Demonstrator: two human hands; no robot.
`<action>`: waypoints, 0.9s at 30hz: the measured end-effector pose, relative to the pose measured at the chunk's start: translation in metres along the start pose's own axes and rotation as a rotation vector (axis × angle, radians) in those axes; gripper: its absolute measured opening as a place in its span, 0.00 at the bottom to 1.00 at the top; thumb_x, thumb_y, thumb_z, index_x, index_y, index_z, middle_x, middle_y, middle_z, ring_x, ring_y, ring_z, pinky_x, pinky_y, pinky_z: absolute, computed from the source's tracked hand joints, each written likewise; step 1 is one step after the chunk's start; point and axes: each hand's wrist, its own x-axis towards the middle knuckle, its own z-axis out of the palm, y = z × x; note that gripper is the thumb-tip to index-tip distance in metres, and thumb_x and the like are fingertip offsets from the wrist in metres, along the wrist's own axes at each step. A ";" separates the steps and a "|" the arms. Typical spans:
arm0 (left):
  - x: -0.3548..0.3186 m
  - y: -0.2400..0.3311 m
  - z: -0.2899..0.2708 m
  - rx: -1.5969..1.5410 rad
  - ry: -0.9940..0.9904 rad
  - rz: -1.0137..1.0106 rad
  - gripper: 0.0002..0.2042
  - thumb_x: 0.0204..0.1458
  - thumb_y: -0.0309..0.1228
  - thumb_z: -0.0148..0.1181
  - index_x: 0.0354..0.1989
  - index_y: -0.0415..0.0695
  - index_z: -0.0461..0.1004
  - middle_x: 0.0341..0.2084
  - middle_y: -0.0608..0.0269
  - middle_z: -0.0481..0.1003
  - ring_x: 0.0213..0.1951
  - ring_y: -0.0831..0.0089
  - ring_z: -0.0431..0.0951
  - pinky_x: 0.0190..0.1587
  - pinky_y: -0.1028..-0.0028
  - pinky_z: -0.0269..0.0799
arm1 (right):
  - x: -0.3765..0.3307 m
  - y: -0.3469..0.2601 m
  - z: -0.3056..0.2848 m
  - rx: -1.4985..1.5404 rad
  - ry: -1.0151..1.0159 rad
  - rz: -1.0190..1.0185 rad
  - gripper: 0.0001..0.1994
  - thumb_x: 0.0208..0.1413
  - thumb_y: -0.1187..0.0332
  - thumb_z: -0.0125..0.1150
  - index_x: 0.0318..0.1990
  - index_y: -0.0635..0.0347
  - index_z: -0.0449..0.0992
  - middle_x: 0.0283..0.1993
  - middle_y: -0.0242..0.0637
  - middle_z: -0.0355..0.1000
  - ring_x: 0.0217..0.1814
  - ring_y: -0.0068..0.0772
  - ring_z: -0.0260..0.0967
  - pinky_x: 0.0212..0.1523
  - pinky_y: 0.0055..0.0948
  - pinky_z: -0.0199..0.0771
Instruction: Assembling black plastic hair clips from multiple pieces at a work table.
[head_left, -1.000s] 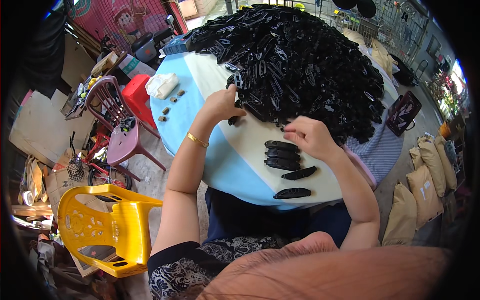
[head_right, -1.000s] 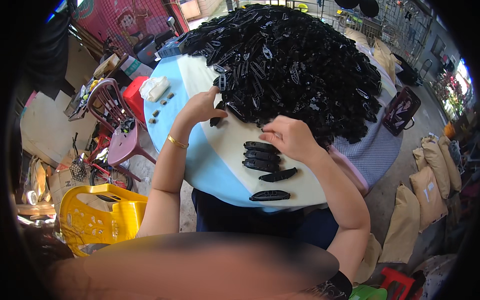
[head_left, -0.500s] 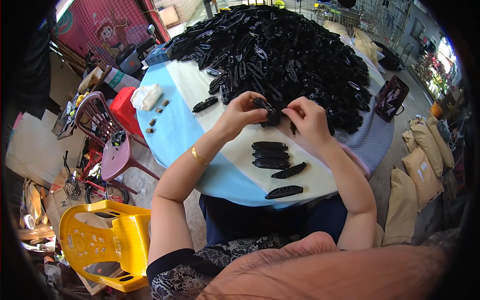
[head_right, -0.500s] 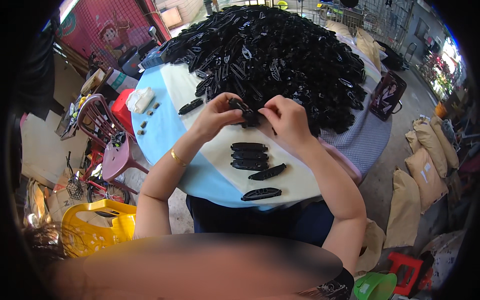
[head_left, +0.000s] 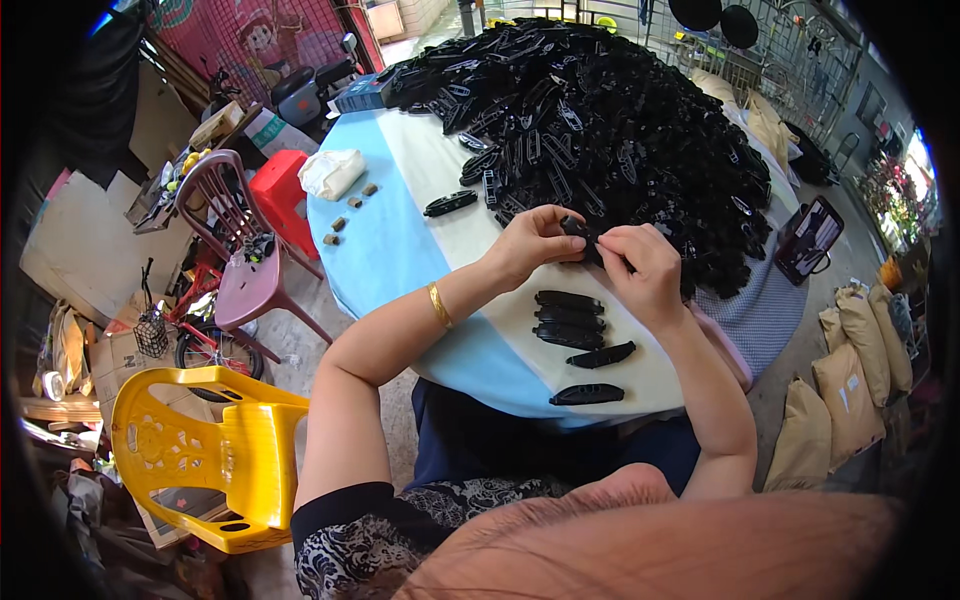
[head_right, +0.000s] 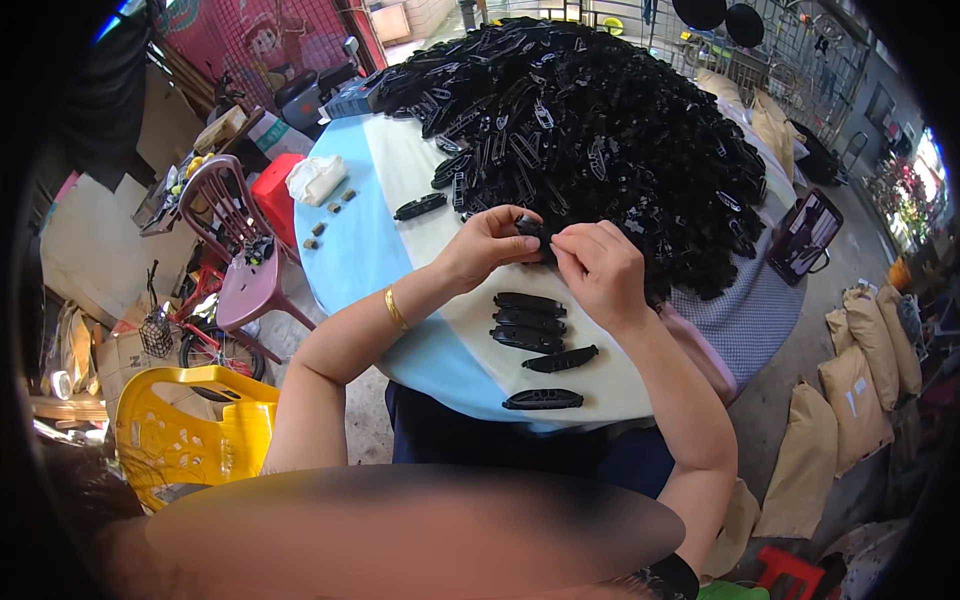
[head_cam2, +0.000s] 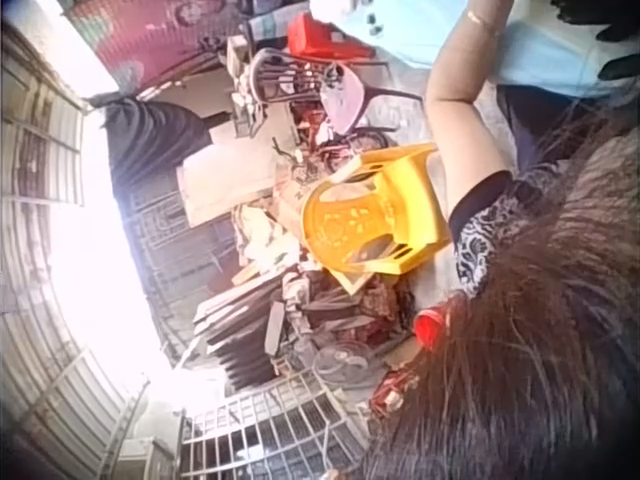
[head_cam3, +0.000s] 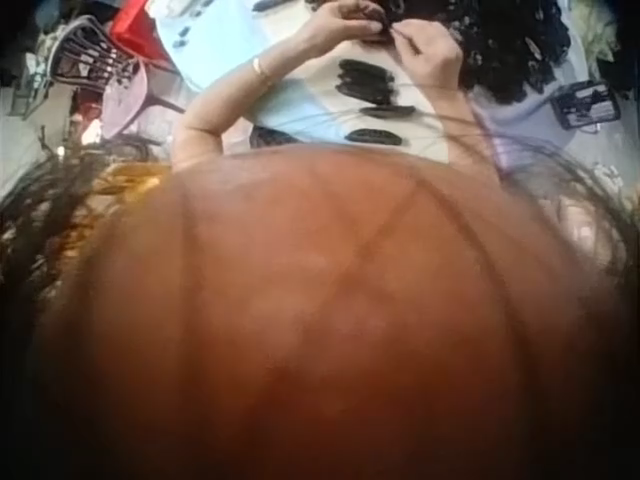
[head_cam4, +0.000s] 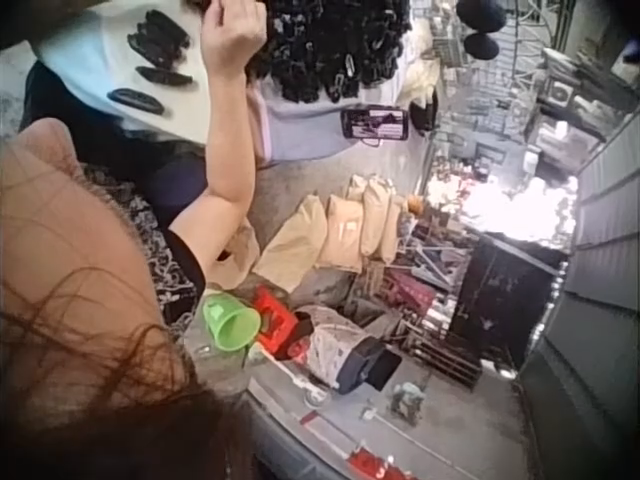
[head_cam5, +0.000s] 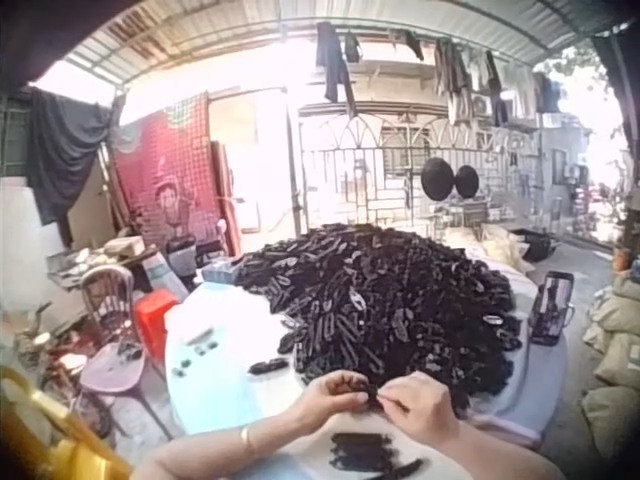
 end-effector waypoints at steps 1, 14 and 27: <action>0.000 -0.001 -0.001 -0.006 0.002 0.038 0.15 0.53 0.25 0.56 0.50 0.41 0.67 0.34 0.62 0.74 0.37 0.72 0.77 0.45 0.71 0.75 | 0.000 0.000 0.000 0.036 0.035 0.066 0.07 0.40 0.81 0.63 0.29 0.62 0.76 0.29 0.37 0.74 0.28 0.36 0.70 0.27 0.28 0.71; -0.002 0.012 -0.002 0.047 -0.160 -0.288 0.13 0.60 0.37 0.49 0.42 0.38 0.69 0.28 0.59 0.76 0.22 0.76 0.75 0.22 0.80 0.70 | 0.001 0.000 -0.002 0.105 -0.138 -0.127 0.12 0.33 0.82 0.63 0.29 0.59 0.78 0.33 0.31 0.75 0.34 0.34 0.67 0.31 0.26 0.73; -0.011 0.021 0.000 0.494 -0.240 0.053 0.17 0.50 0.24 0.58 0.49 0.32 0.68 0.38 0.57 0.75 0.37 0.72 0.78 0.42 0.74 0.75 | 0.002 -0.004 -0.003 0.037 -0.106 0.081 0.14 0.38 0.70 0.67 0.36 0.61 0.76 0.35 0.37 0.74 0.37 0.36 0.71 0.35 0.30 0.73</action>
